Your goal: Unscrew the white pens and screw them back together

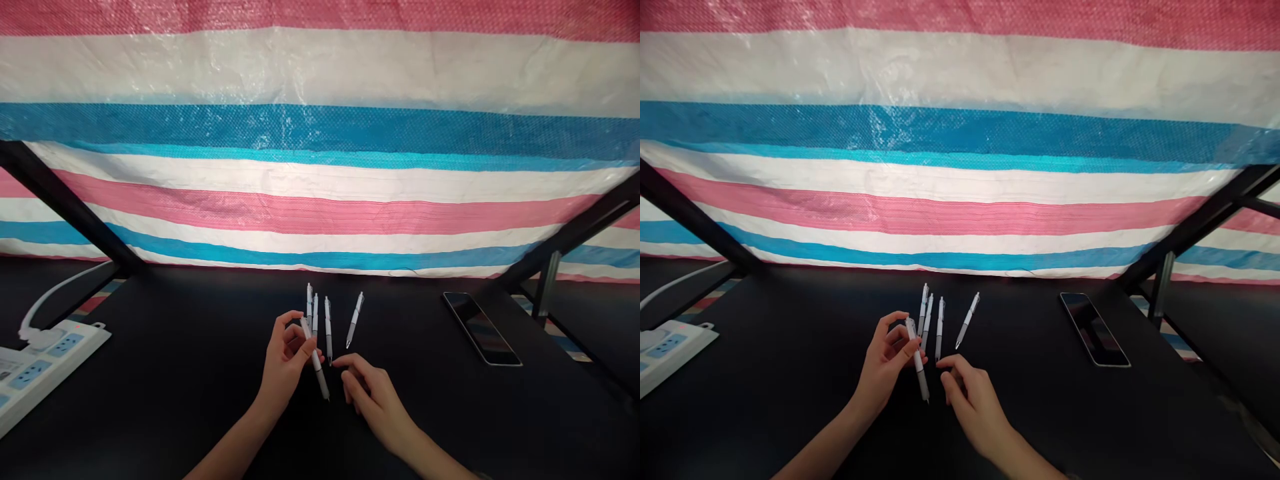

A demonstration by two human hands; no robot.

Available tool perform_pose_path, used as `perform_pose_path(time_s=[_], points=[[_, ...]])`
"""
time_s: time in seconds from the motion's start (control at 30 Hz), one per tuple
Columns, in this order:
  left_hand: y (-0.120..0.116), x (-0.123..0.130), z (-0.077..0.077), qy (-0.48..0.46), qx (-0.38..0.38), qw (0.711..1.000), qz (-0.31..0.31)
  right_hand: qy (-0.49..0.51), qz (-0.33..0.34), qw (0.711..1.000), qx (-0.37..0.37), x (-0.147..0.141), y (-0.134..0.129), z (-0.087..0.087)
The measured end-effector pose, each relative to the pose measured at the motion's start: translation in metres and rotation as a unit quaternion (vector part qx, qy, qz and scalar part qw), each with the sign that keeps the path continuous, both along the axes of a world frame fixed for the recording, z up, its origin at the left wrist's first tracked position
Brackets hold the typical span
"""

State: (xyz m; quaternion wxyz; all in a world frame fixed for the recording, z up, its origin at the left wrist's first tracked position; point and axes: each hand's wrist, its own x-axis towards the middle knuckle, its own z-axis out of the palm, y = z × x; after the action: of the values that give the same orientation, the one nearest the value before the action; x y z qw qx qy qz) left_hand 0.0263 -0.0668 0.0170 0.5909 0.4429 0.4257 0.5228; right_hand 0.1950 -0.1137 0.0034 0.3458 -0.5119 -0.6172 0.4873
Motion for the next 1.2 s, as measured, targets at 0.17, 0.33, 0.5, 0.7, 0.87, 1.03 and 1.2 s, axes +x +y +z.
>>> perform_pose_path(time_s=[0.17,0.33,0.5,0.7,0.87,1.03,1.2], points=[[0.000,0.001,0.000,0.000,0.004,1.000,0.019,-0.008,-0.001,1.000,0.005,0.001,-0.001,0.000],[0.003,-0.002,0.003,0.001,-0.020,1.000,0.023,-0.007,-0.002,1.000,0.012,0.000,-0.001,0.000],[0.007,-0.005,0.005,-0.015,-0.023,0.999,0.020,-0.005,-0.005,1.000,0.023,0.001,0.000,0.001],[0.023,-0.009,0.024,-0.009,0.021,1.000,0.015,-0.008,-0.013,0.999,0.037,0.002,0.001,-0.001],[0.044,-0.013,0.049,-0.009,0.042,0.999,-0.026,-0.007,-0.026,0.999,0.039,0.001,0.002,-0.002],[0.051,-0.013,0.056,0.006,0.046,0.998,-0.048,-0.003,-0.040,0.998,0.048,0.002,0.006,-0.004],[0.055,-0.014,0.050,0.021,0.027,0.994,-0.100,-0.006,-0.061,0.996,0.063,0.004,0.011,-0.007]])
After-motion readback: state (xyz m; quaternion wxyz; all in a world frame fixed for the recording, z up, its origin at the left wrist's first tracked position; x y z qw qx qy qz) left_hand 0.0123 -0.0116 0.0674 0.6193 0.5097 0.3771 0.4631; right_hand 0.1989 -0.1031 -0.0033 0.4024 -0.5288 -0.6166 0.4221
